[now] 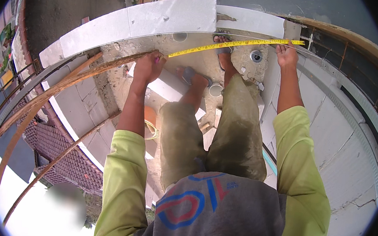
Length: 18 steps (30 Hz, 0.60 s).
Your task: The person scoops mortar from a bucket and applies it to a wall, then picks up white rectangular tiles, measures them, and uses a hammer to tap them into place. The person also uses a tape measure and a hand saw to cut tiles to size.
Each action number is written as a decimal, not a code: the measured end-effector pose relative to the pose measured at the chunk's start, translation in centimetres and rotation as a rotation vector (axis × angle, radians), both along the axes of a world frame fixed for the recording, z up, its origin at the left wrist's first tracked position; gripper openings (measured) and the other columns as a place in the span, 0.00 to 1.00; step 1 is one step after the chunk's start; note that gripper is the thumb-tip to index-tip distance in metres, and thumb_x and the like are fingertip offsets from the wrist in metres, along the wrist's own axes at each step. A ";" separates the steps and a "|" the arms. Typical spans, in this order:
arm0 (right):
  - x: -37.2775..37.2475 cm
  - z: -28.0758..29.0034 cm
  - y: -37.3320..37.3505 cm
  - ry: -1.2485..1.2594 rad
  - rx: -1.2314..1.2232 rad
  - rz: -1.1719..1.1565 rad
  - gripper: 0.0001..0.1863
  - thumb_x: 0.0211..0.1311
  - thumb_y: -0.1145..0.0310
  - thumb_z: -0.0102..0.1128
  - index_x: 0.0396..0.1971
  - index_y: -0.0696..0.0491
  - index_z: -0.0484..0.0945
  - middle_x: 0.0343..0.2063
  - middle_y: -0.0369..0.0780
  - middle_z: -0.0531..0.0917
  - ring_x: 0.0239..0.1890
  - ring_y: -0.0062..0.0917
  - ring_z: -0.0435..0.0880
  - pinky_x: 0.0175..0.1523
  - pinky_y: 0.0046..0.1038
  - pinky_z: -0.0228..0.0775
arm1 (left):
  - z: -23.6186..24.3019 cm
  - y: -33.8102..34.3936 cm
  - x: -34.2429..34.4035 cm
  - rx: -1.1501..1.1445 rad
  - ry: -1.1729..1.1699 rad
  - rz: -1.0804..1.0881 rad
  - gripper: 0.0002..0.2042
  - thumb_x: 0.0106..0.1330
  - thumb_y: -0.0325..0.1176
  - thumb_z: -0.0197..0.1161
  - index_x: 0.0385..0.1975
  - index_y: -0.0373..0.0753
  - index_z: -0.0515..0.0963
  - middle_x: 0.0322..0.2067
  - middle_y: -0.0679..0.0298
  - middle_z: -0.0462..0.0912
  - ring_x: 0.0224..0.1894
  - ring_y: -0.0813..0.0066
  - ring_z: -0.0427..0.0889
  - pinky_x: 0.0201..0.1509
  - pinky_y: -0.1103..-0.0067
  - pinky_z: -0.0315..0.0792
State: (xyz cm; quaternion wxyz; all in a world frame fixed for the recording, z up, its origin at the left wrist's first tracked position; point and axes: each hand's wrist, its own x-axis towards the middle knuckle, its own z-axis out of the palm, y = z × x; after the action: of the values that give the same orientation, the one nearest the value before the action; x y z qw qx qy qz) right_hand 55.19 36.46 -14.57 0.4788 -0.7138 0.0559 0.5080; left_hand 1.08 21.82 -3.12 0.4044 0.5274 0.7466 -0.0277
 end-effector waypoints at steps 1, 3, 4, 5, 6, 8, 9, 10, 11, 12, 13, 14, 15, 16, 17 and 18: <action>-0.2 0.8 -1.8 0.003 -0.024 0.068 0.15 0.84 0.60 0.61 0.60 0.51 0.80 0.52 0.39 0.83 0.57 0.33 0.83 0.65 0.43 0.74 | 1.3 -1.7 -0.7 -0.170 -0.024 -0.049 0.19 0.75 0.52 0.65 0.49 0.43 0.88 0.40 0.48 0.91 0.46 0.40 0.90 0.53 0.56 0.82; -1.6 3.1 -4.8 0.003 -0.068 0.226 0.14 0.82 0.60 0.63 0.59 0.49 0.79 0.49 0.36 0.84 0.56 0.30 0.84 0.62 0.40 0.75 | 3.2 -7.7 -2.7 -0.286 -0.218 0.076 0.22 0.78 0.54 0.59 0.52 0.42 0.86 0.48 0.46 0.90 0.54 0.38 0.87 0.59 0.55 0.80; -3.2 4.4 -6.0 0.010 -0.090 0.330 0.13 0.82 0.60 0.65 0.58 0.48 0.78 0.47 0.35 0.84 0.55 0.28 0.84 0.60 0.38 0.75 | 3.7 -11.9 -4.0 -0.275 -0.218 0.111 0.18 0.79 0.51 0.67 0.49 0.41 0.88 0.31 0.61 0.89 0.34 0.69 0.85 0.44 0.68 0.79; -5.3 6.1 -7.4 0.023 -0.136 0.434 0.14 0.81 0.61 0.66 0.58 0.48 0.76 0.46 0.35 0.84 0.56 0.29 0.84 0.61 0.40 0.75 | 4.9 -15.6 -5.2 -0.440 -0.242 0.103 0.18 0.79 0.50 0.66 0.50 0.41 0.88 0.32 0.61 0.90 0.35 0.69 0.86 0.46 0.69 0.80; -7.8 8.0 -8.7 0.020 -0.185 0.547 0.13 0.83 0.64 0.60 0.60 0.48 0.75 0.50 0.39 0.83 0.52 0.32 0.87 0.56 0.40 0.76 | 5.8 -20.6 -6.3 -0.479 -0.312 0.164 0.17 0.78 0.50 0.66 0.49 0.42 0.89 0.32 0.61 0.90 0.36 0.69 0.87 0.45 0.69 0.80; -11.2 11.6 -11.5 0.046 -0.269 0.697 0.35 0.80 0.71 0.63 0.79 0.43 0.57 0.49 0.42 0.83 0.50 0.34 0.87 0.52 0.39 0.78 | 8.9 -28.0 -6.0 -0.561 -0.346 0.298 0.16 0.78 0.49 0.65 0.51 0.43 0.89 0.34 0.63 0.90 0.37 0.70 0.87 0.45 0.69 0.80; -13.9 13.6 -13.0 0.017 -0.293 0.795 0.47 0.77 0.76 0.66 0.83 0.39 0.45 0.49 0.43 0.83 0.48 0.34 0.88 0.49 0.37 0.81 | 9.3 -32.9 -5.6 -0.606 -0.406 0.387 0.16 0.78 0.49 0.65 0.51 0.44 0.89 0.35 0.63 0.90 0.37 0.69 0.87 0.46 0.68 0.80; -16.2 15.4 -14.3 0.030 -0.317 0.890 0.48 0.76 0.76 0.67 0.83 0.37 0.45 0.49 0.44 0.84 0.46 0.34 0.89 0.48 0.36 0.82 | 8.9 -37.1 -4.7 -0.646 -0.470 0.470 0.16 0.78 0.48 0.64 0.52 0.45 0.88 0.35 0.63 0.90 0.38 0.69 0.87 0.46 0.68 0.80; -18.8 16.9 -15.6 0.057 -0.323 1.002 0.48 0.75 0.76 0.67 0.83 0.37 0.45 0.49 0.44 0.84 0.44 0.34 0.90 0.47 0.36 0.83 | 10.0 -39.5 -3.7 -0.577 -0.497 0.515 0.16 0.78 0.49 0.64 0.52 0.45 0.88 0.35 0.63 0.90 0.38 0.68 0.87 0.47 0.68 0.80; -21.5 18.4 -16.9 0.091 -0.321 1.127 0.49 0.75 0.77 0.68 0.83 0.36 0.46 0.49 0.44 0.84 0.41 0.34 0.91 0.45 0.35 0.84 | 12.2 -42.2 -2.2 -0.514 -0.512 0.575 0.16 0.78 0.49 0.63 0.52 0.46 0.88 0.35 0.63 0.90 0.39 0.68 0.87 0.47 0.68 0.79; -24.2 20.3 -18.2 0.142 -0.299 1.255 0.48 0.74 0.77 0.69 0.82 0.36 0.47 0.49 0.44 0.85 0.40 0.33 0.91 0.44 0.34 0.85 | 14.1 -44.7 -0.7 -0.450 -0.522 0.626 0.16 0.78 0.49 0.62 0.52 0.46 0.88 0.35 0.63 0.90 0.39 0.68 0.86 0.48 0.68 0.79; -26.5 21.6 -19.0 0.203 -0.281 1.384 0.48 0.74 0.77 0.69 0.82 0.36 0.47 0.48 0.44 0.85 0.38 0.33 0.91 0.43 0.34 0.85 | 16.0 -46.6 1.3 -0.421 -0.529 0.706 0.17 0.78 0.49 0.62 0.52 0.46 0.88 0.35 0.63 0.90 0.39 0.68 0.87 0.49 0.67 0.79; -28.7 22.1 -19.3 0.240 -0.261 1.468 0.46 0.74 0.76 0.69 0.81 0.37 0.48 0.48 0.44 0.85 0.37 0.33 0.91 0.43 0.33 0.85 | 17.8 -47.5 3.1 -0.392 -0.527 0.785 0.17 0.78 0.49 0.61 0.52 0.46 0.88 0.35 0.63 0.90 0.40 0.67 0.87 0.49 0.67 0.79; -30.7 22.5 -20.1 0.281 -0.245 1.545 0.45 0.74 0.76 0.69 0.80 0.37 0.50 0.48 0.44 0.85 0.36 0.32 0.91 0.42 0.33 0.85 | 19.8 -48.5 5.0 -0.367 -0.524 0.861 0.17 0.78 0.50 0.61 0.52 0.46 0.88 0.36 0.63 0.90 0.41 0.67 0.87 0.50 0.67 0.79; -32.5 23.0 -21.3 0.317 -0.236 1.629 0.44 0.74 0.76 0.70 0.79 0.38 0.51 0.48 0.44 0.86 0.35 0.32 0.91 0.42 0.32 0.85 | 20.4 -49.9 7.8 -0.333 -0.509 0.932 0.17 0.77 0.49 0.61 0.52 0.46 0.88 0.36 0.63 0.90 0.41 0.66 0.87 0.51 0.67 0.79; -33.9 23.5 -21.7 0.301 -0.221 1.683 0.42 0.75 0.75 0.70 0.78 0.38 0.52 0.48 0.44 0.86 0.36 0.32 0.91 0.42 0.33 0.85 | 20.2 -51.2 11.0 -0.297 -0.492 0.995 0.17 0.77 0.49 0.60 0.52 0.47 0.89 0.37 0.62 0.90 0.42 0.66 0.87 0.53 0.67 0.79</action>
State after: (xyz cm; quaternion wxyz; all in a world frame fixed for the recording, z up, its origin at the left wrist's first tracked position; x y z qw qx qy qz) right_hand 21.30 14.71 8.93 -0.1415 -0.4855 -0.3796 0.7747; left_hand 12.12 -29.40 17.09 0.6005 0.0409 0.7768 0.1850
